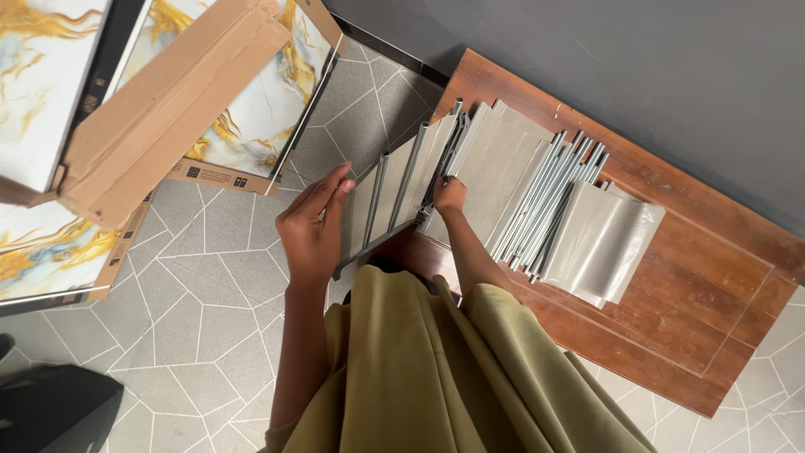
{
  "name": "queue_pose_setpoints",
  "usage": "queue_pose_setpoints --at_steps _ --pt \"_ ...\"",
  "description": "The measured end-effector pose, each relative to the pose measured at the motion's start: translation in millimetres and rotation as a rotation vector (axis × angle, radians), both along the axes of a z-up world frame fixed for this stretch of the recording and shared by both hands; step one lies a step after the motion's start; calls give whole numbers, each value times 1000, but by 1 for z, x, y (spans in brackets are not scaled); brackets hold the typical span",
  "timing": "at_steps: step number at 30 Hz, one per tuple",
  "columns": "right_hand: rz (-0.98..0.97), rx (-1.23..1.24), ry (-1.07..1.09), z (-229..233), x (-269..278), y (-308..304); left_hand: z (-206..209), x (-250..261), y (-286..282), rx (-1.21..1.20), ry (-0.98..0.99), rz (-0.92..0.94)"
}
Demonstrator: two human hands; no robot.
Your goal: The person assembles metal furniture components on a wooden table. They insert metal rods into a bracket, then slide a plastic sheet over the rods, repeating the process with additional parts.
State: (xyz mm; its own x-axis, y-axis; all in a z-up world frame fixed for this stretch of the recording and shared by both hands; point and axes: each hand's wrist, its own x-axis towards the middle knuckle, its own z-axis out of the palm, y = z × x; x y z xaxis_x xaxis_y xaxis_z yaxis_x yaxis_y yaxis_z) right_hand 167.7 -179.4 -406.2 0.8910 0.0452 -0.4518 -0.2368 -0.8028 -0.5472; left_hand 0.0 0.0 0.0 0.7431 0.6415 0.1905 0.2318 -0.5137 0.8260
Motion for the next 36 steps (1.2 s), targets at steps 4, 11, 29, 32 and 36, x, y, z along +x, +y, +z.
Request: queue_pose_setpoints --at_steps 4,11,29,32,36 --pt "-75 -52 -56 10 -4 2 2 -1 -1 -7 10 -22" --pt "-105 54 104 51 -12 2 1 0 -7 -38 -33 -65" --pt "-157 691 -2 232 -51 -82 75 -3 -30 -173 -4 -345" --pt "-328 760 -34 247 -73 -114 81 8 -36 -149 47 -419" --pt "-458 729 -121 265 -106 -157 78 19 -58 -117 26 -531"
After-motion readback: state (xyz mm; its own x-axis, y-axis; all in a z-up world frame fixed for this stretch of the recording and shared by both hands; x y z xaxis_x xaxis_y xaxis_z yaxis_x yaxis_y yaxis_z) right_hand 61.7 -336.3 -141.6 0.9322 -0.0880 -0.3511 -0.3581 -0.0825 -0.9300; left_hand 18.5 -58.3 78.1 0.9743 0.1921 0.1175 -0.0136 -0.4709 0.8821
